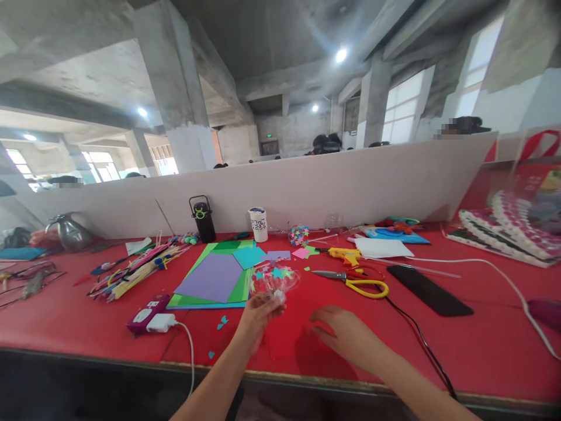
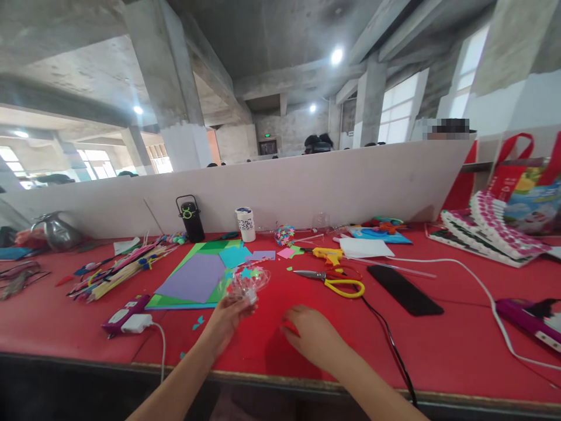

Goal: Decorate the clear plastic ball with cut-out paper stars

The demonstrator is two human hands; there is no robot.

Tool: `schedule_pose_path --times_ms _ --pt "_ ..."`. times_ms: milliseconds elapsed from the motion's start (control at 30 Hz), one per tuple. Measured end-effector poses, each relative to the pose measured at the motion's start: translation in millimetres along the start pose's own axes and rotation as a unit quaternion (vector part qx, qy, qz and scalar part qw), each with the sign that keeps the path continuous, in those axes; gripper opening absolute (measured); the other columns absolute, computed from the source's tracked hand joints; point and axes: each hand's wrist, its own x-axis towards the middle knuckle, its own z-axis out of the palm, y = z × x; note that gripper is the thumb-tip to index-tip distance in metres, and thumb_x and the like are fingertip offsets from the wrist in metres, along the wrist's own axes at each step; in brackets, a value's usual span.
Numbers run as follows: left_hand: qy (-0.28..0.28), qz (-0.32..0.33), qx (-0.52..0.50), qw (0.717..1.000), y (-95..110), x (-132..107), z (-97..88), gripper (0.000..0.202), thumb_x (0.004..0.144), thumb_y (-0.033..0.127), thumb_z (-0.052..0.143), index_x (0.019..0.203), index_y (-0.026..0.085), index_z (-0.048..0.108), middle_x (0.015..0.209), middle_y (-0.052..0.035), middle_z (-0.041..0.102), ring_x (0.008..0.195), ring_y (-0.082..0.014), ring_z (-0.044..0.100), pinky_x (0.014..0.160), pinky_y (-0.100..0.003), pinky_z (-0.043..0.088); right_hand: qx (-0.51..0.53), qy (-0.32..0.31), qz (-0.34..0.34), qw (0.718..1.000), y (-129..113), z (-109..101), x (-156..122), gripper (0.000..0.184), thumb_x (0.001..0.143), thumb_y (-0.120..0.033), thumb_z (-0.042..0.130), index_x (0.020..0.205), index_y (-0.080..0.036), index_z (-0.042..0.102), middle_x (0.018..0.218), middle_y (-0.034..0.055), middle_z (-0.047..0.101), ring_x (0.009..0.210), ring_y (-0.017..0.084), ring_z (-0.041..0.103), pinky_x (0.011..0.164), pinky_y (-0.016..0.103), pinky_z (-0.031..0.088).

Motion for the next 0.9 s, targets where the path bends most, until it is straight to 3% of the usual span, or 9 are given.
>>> schedule_pose_path --times_ms 167,267,367,433,567,633,733,900 --pt "0.007 0.012 0.017 1.0 -14.3 23.8 -0.4 0.045 0.039 0.027 0.09 0.077 0.017 0.069 0.071 -0.0006 0.07 0.067 -0.0157 0.065 0.062 -0.025 0.051 0.037 -0.019 0.025 0.999 4.3 13.1 20.9 0.024 0.087 -0.017 0.047 0.099 -0.016 0.068 0.098 0.0092 0.073 0.09 0.02 0.067 0.077 0.026 0.049" --pt "0.019 0.018 0.029 0.999 -17.9 43.7 -8.4 0.035 0.058 0.024 0.083 0.087 0.016 0.066 0.08 -0.0007 0.067 0.074 -0.0147 0.064 0.068 -0.027 0.052 0.026 -0.028 0.021 0.999 9.6 19.6 24.1 0.025 0.086 -0.016 0.049 0.103 -0.014 0.067 0.111 0.0128 0.068 0.104 0.025 0.06 0.089 0.034 0.045" --pt "0.029 0.011 0.042 0.999 -23.6 61.5 -13.2 0.026 0.083 0.028 0.062 0.106 0.015 0.059 0.101 -0.0054 0.063 0.085 -0.0168 0.062 0.073 -0.035 0.053 0.01 -0.052 0.013 0.999 10.0 23.0 21.5 0.028 0.081 -0.016 0.057 0.107 -0.014 0.067 0.122 0.0155 0.062 0.111 0.03 0.054 0.094 0.042 0.042" --pt "0.03 0.001 0.049 0.998 -29.4 70.1 -12.5 0.028 0.088 0.03 0.055 0.111 0.015 0.056 0.108 -0.0073 0.061 0.088 -0.0183 0.062 0.074 -0.038 0.054 0.004 -0.064 0.015 0.998 8.7 23.4 20.1 0.028 0.08 -0.016 0.058 0.107 -0.014 0.067 0.119 0.0155 0.063 0.107 0.031 0.056 0.091 0.043 0.044" --pt "0.026 -0.005 0.052 0.998 -36.6 80.5 -5.6 0.026 0.088 0.029 0.055 0.11 0.015 0.057 0.106 -0.0066 0.062 0.087 -0.0175 0.062 0.073 -0.037 0.054 0.008 -0.072 0.023 0.997 12.7 19.1 23.8 0.023 0.083 -0.019 0.057 0.103 -0.015 0.067 0.111 0.0122 0.067 0.103 0.027 0.058 0.091 0.039 0.044" --pt "0.026 -0.001 0.049 0.998 -33.5 84.9 -3.4 0.023 0.081 0.027 0.064 0.1 0.014 0.062 0.098 -0.0051 0.065 0.082 -0.0162 0.063 0.071 -0.033 0.053 0.013 -0.075 0.028 0.997 19.8 14.2 28.0 0.022 0.084 -0.02 0.057 0.102 -0.016 0.067 0.109 0.0107 0.067 0.102 0.025 0.059 0.092 0.037 0.044" --pt "0.028 0.005 0.037 0.999 -18.1 92.8 -6.4 0.025 0.055 0.019 0.083 0.076 0.013 0.069 0.077 -0.0026 0.069 0.07 -0.014 0.063 0.063 -0.023 0.049 0.015 -0.08 0.039 0.996 34.5 3.6 36.4 0.021 0.084 -0.02 0.056 0.102 -0.017 0.067 0.107 0.0092 0.069 0.101 0.024 0.061 0.089 0.034 0.045" --pt "0.061 0.031 -0.003 0.998 18.6 109.3 -24.5 0.026 0.048 0.02 0.084 0.069 0.015 0.07 0.076 -0.0019 0.071 0.069 -0.0122 0.063 0.062 -0.02 0.048 0.005 -0.092 0.07 0.993 61.1 -14.5 60.4 0.02 0.086 -0.02 0.052 0.095 -0.015 0.069 0.095 0.011 0.072 0.087 0.024 0.066 0.075 0.031 0.048"
